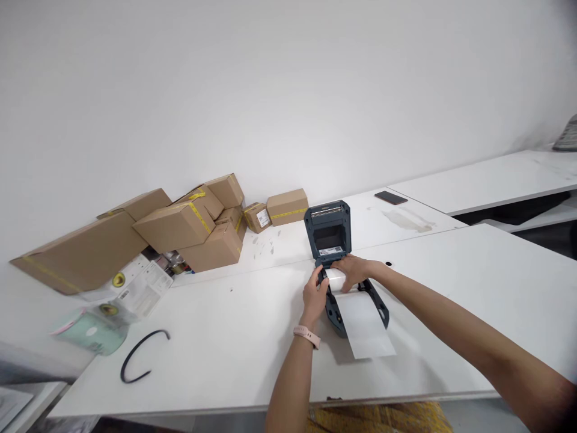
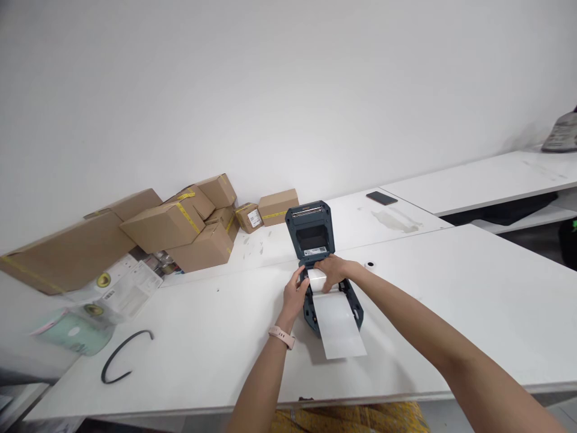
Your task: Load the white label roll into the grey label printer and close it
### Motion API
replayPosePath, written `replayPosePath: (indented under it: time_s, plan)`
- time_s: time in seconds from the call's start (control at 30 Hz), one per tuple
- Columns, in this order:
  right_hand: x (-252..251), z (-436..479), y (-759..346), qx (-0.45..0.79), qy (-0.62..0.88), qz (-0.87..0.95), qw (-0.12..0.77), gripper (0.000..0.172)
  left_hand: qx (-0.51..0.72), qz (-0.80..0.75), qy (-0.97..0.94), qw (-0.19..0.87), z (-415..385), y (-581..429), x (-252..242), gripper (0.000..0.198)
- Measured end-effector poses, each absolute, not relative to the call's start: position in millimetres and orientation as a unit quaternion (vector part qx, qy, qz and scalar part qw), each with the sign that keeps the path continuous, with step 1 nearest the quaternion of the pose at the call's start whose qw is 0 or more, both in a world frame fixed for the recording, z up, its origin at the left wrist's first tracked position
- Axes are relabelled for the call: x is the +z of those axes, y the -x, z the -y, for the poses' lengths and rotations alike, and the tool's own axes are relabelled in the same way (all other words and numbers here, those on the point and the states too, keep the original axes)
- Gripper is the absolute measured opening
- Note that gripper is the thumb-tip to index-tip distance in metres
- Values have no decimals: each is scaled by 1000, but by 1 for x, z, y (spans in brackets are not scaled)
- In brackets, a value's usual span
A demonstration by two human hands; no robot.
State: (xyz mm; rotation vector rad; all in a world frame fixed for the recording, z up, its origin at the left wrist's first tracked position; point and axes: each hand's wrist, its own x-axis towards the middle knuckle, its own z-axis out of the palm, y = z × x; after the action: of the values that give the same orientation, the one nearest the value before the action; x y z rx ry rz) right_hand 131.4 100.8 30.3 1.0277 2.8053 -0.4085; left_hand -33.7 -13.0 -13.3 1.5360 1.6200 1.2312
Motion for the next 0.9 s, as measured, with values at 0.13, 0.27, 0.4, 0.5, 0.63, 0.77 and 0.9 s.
replayPosePath:
  time_s: [0.13, 0.27, 0.4, 0.5, 0.63, 0.77, 0.9]
  plan:
    - [29, -102, -132, -142, -331, -931, 53, 88, 468, -594, -583, 297, 11, 36, -20, 49]
    - [32, -102, -133, -149, -323, -933, 48, 88, 464, -597, -586, 292, 9, 35, -23, 49]
    - [34, -102, -133, -154, -321, -933, 49, 86, 464, -601, -582, 291, 10, 35, -23, 48]
    - [34, -102, -132, -161, -325, -931, 49, 87, 462, -606, -578, 291, 11, 34, -23, 48]
    - [39, -99, -132, -176, -333, -926, 30, 90, 466, -603, -569, 309, 10, 32, -17, 49]
    - [53, -72, -151, -196, -317, -924, -88, 71, 503, -610, -516, 329, 34, 25, -11, 58]
    - [47, -9, -197, -209, -338, -845, -357, 33, 581, -661, -404, 250, 99, 14, -20, 44]
